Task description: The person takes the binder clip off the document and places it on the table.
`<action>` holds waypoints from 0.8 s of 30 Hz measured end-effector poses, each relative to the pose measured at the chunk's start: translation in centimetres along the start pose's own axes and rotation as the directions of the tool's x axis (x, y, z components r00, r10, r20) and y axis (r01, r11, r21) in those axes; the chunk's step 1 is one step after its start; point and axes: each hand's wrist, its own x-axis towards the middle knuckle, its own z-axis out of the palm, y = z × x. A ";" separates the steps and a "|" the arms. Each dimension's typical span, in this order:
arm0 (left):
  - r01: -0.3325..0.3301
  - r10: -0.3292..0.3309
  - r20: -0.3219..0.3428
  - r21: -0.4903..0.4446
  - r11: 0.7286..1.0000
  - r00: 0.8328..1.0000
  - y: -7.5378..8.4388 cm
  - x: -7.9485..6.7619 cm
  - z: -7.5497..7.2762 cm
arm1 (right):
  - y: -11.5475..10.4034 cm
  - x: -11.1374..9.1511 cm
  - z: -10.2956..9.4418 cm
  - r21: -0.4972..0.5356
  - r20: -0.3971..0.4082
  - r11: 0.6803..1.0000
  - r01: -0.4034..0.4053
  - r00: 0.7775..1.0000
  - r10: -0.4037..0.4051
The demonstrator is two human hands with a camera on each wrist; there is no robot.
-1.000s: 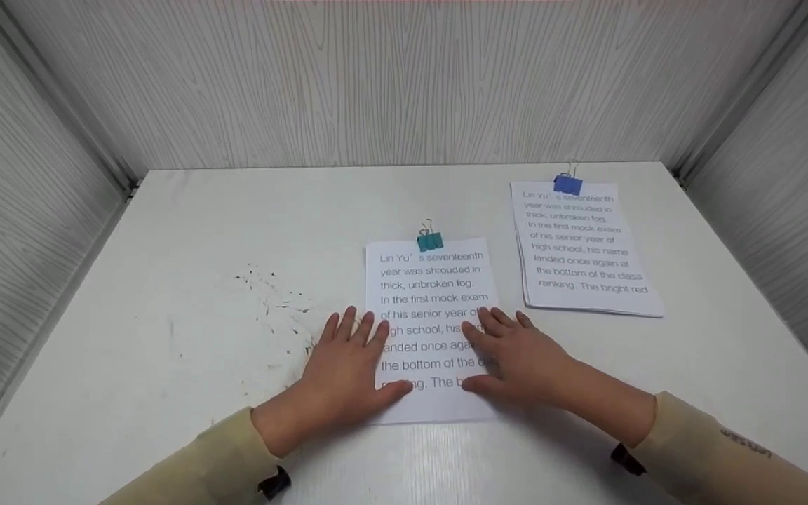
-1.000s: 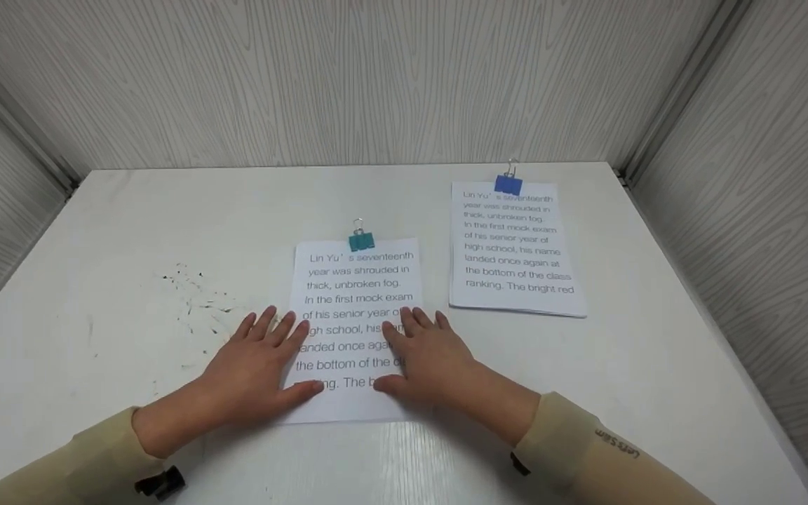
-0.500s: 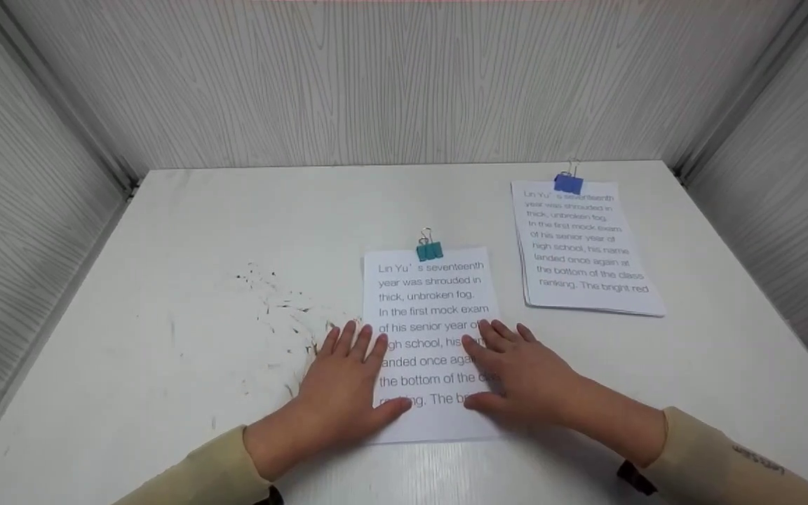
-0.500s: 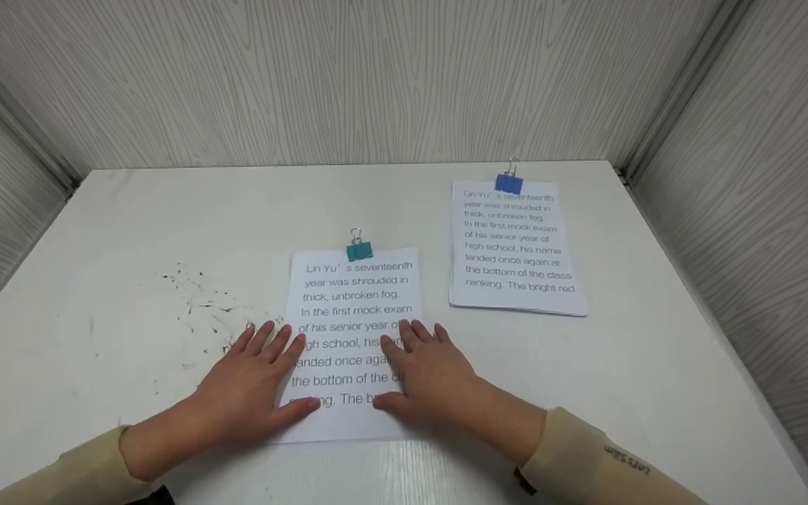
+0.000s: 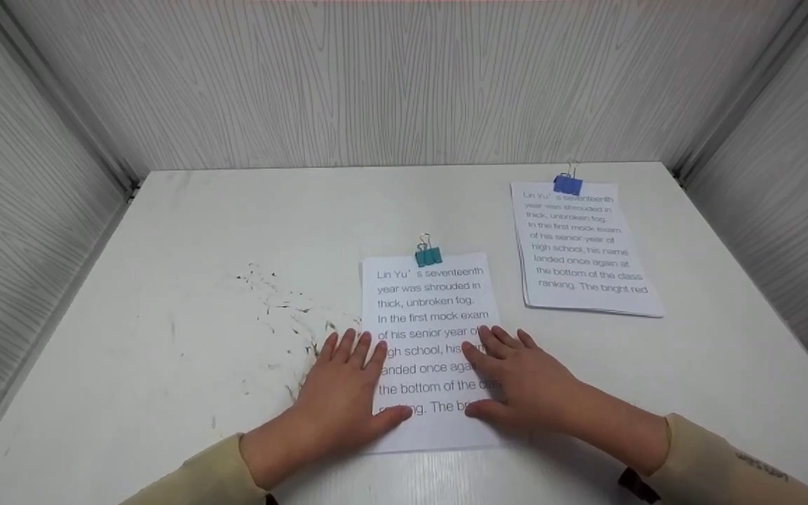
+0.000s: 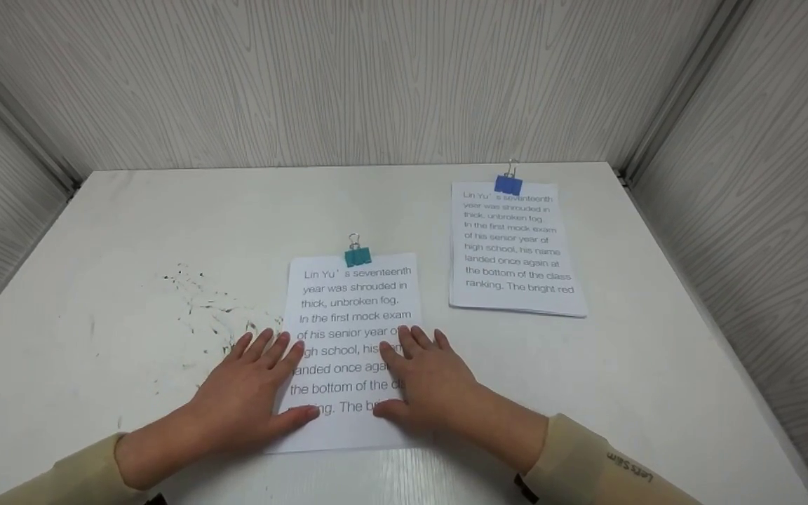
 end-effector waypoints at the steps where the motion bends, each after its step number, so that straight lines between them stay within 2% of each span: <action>1: 0.005 -0.005 0.000 0.004 1.000 1.000 0.0 0.1 -0.2 | 0.0 0.0 0.0 -0.002 0.000 1.000 -0.001 1.000 0.001; 5: 0.042 -0.041 -0.027 0.015 0.999 0.999 -0.4 1.4 -1.5 | -0.1 -0.1 -0.1 -0.003 0.002 1.000 -0.001 1.000 0.001; 9: 0.078 -0.080 -0.112 -0.022 0.997 0.990 -1.6 3.7 -3.1 | -0.1 -0.3 -0.1 0.016 0.004 1.000 -0.008 1.000 0.008; 14: 0.090 -0.132 -0.250 -0.173 0.981 0.959 -4.2 7.0 -4.0 | -0.1 -0.4 -0.2 0.033 0.012 0.999 -0.018 1.000 0.018; 17: 0.087 -0.179 -0.302 -0.294 0.952 0.936 -5.7 8.7 -4.0 | -0.2 -0.3 -0.2 0.027 0.011 1.000 -0.016 1.000 0.015; 19: 0.074 -0.196 -0.307 -0.367 0.927 0.932 -6.5 9.8 -4.0 | -0.2 -0.2 -0.2 0.026 0.007 1.000 -0.013 1.000 0.013; 21: 0.055 -0.197 -0.289 -0.433 0.900 0.937 -7.3 10.7 -3.9 | -0.1 -0.2 -0.2 0.023 0.002 1.000 -0.008 1.000 0.008; 24: 0.052 -0.193 -0.223 -0.517 0.855 0.955 -8.3 11.9 -3.7 | -0.1 -0.2 -0.3 0.017 0.001 1.000 -0.005 1.000 0.005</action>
